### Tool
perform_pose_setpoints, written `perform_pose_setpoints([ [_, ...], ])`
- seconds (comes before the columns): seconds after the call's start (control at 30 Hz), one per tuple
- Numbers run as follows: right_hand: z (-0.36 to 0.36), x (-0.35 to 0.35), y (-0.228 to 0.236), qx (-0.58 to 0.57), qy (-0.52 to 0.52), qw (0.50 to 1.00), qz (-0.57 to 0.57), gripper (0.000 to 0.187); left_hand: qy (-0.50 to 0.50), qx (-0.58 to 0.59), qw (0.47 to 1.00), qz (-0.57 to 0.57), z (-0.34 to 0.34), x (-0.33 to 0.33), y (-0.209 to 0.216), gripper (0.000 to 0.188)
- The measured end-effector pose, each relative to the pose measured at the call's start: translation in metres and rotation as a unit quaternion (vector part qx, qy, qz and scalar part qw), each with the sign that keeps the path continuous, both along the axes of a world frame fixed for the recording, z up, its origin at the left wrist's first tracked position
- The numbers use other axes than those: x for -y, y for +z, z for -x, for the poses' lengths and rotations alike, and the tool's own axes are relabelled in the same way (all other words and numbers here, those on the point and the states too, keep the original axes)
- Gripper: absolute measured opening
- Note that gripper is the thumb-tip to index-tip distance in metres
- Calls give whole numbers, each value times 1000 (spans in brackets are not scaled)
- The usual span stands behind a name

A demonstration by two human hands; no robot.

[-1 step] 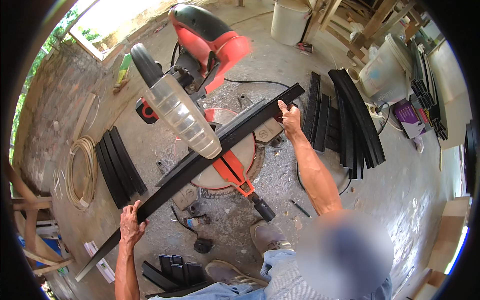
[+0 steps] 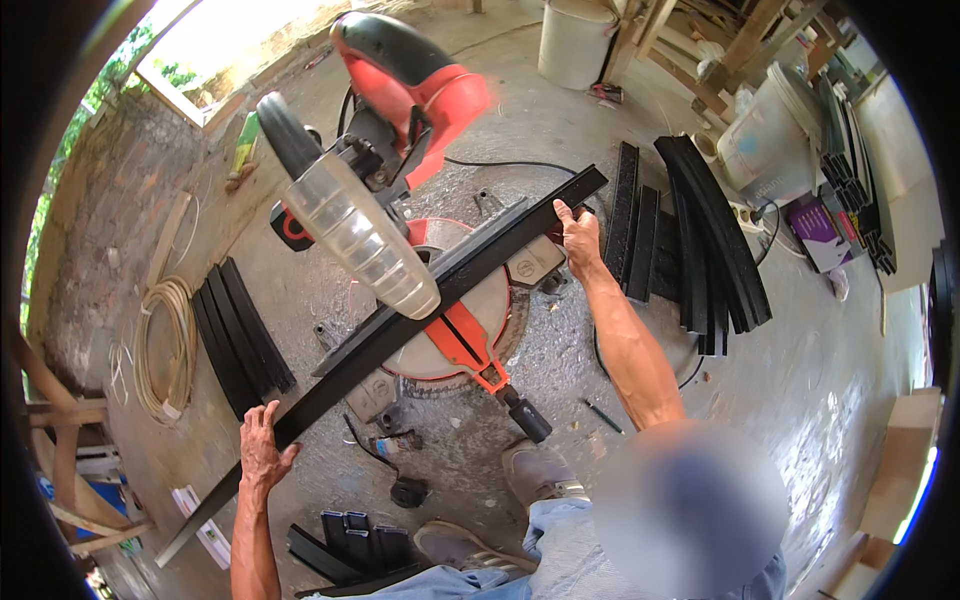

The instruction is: The person measures a black metal section with a yellow tape measure, marks it, and cuts it using a miter saw.

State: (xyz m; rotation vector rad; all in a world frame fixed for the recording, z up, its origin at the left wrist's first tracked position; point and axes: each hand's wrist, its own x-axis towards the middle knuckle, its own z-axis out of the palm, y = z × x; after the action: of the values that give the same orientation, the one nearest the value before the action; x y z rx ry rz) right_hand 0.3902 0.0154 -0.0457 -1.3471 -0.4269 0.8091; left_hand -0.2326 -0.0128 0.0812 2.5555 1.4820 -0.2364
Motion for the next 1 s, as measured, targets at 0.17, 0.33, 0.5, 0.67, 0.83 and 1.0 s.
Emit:
perform_pose_setpoints([
  [0.17, 9, -4, 4, -2, 8, 1000, -28, 32, -56, 147, 985, -71, -74, -19, 44, 62],
  [0.33, 6, 0, 0, 9, -11, 999, 35, 42, -131, 108, 983, -65, -180, -30, 13, 51],
  [0.5, 9, 1, 7, 30, -36, 997, 69, 52, -65, 185, 974, -111, -235, -27, -37, 44],
  [0.67, -16, 6, 2, 383, -227, 879, 169, 46, -11, 170, 975, -146, -253, -13, -46, 34],
  [0.83, 26, 12, 219, 234, -142, 952, -136, 28, 6, 154, 978, -137, -259, -7, -41, 33],
  [1.0, 68, -65, 374, 483, 186, 855, -34, 53, 9, 158, 976, -147, -252, -9, -42, 35],
])
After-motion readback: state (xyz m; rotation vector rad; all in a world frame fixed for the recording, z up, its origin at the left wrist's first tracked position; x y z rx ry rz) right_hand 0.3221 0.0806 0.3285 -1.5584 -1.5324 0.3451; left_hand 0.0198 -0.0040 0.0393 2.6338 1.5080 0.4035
